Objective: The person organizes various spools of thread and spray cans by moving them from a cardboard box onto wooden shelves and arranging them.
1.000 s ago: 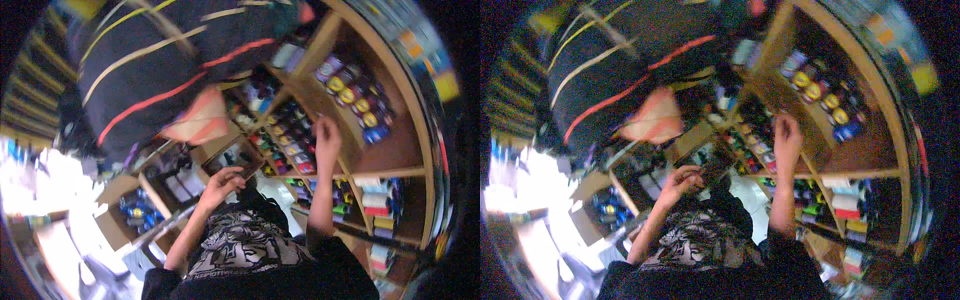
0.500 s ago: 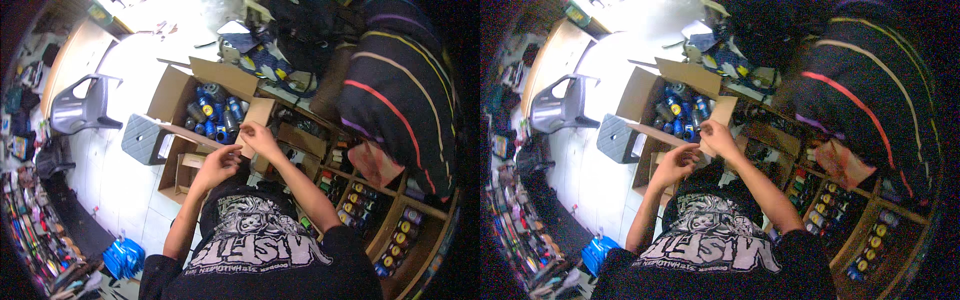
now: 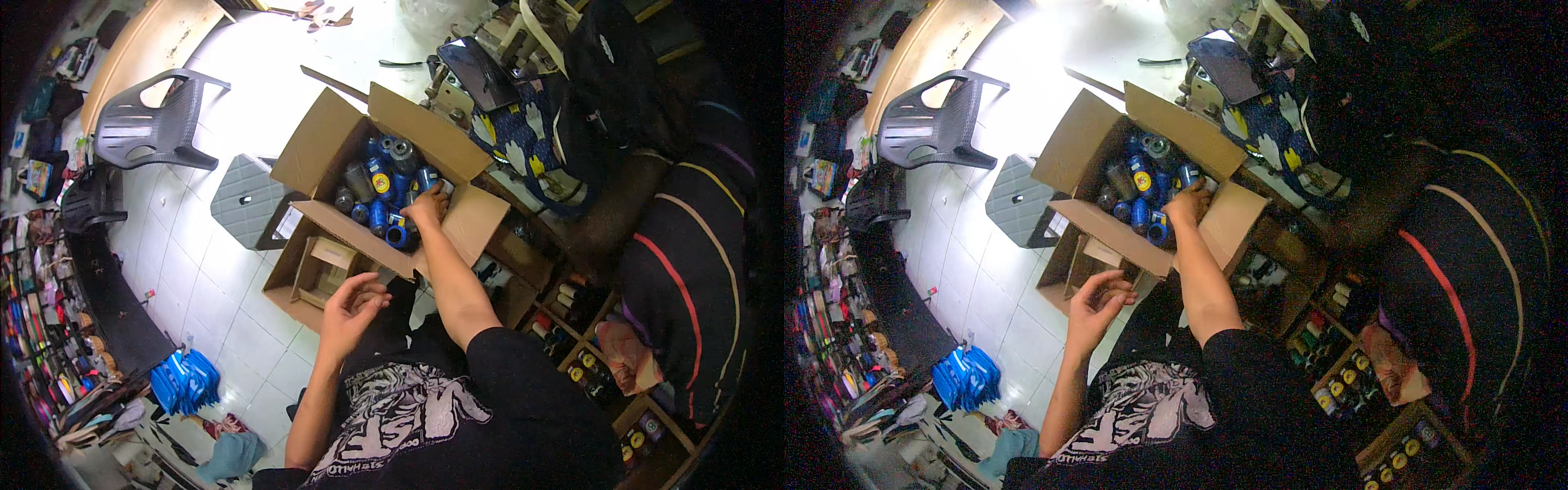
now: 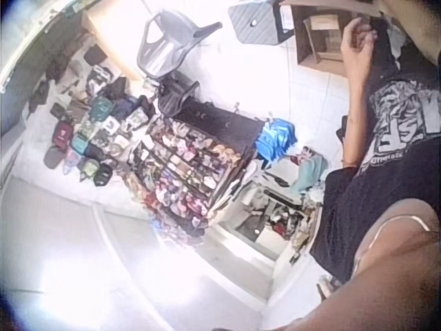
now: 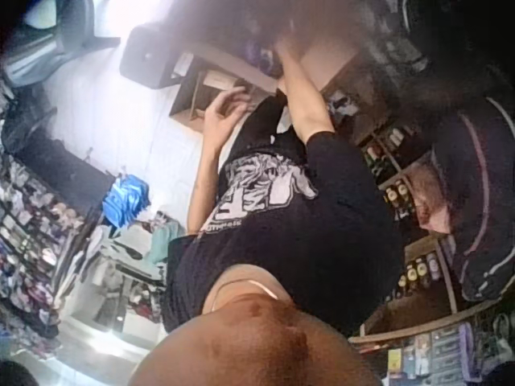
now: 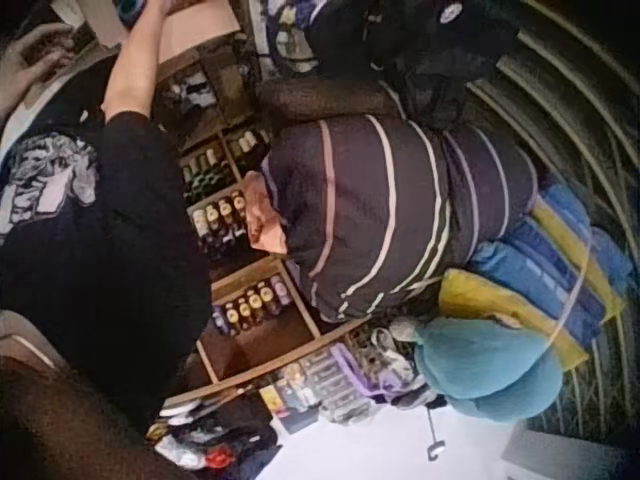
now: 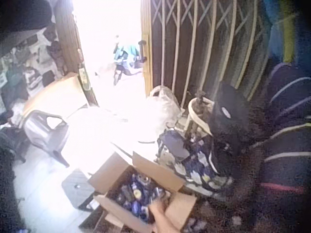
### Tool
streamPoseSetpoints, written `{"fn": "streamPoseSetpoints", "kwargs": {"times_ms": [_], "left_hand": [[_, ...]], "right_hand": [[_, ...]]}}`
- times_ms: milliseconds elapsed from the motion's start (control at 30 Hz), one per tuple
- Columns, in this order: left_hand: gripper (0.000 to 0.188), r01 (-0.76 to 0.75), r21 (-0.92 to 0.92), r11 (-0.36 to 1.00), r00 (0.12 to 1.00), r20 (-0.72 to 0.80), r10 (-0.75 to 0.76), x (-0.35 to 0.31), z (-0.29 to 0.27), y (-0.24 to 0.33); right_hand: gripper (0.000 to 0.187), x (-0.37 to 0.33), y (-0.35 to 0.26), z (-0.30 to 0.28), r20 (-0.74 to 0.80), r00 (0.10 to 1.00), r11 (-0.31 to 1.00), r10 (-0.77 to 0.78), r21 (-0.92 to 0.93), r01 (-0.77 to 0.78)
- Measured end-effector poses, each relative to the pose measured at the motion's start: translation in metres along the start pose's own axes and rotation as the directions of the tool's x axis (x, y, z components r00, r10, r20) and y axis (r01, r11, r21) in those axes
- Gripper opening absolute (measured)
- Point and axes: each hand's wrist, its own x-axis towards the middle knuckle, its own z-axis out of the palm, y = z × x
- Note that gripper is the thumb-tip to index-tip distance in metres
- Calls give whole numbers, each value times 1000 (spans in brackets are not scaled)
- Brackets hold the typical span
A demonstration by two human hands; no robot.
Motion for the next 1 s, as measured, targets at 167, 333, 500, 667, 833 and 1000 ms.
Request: {"fn": "streamPoseSetpoints", "kwargs": {"times_ms": [167, 333, 500, 667, 833, 1000], "left_hand": [[29, -140, 242, 960, 986, -49, 157, 65, 10, 35], [44, -227, 613, 757, 945, -49, 323, 191, 14, 23], [64, -276, 882, 381, 820, 9, 573, 287, 30, -33], [65, -111, 878, 465, 950, -44, 310, 317, 30, -48], [51, -211, 896, 390, 933, 65, 355, 303, 24, -24], [69, -250, 398, 882, 968, 87, 235, 251, -16, 42]], "right_hand": [[114, 0, 0, 12, -97, 995, 990, -5, -144, -9], [119, -10, -3, 0, -1, 1000, 999, -2, -38, 2], [133, -9, 19, 22, -67, 995, 989, -72, 121, 80], [129, -14, 11, 6, 68, 993, 994, -96, 51, 93], [132, -28, 6, -12, 159, 985, 984, 66, 155, -91], [123, -72, 50, -73, 143, 917, 672, -371, 723, 159]]}}
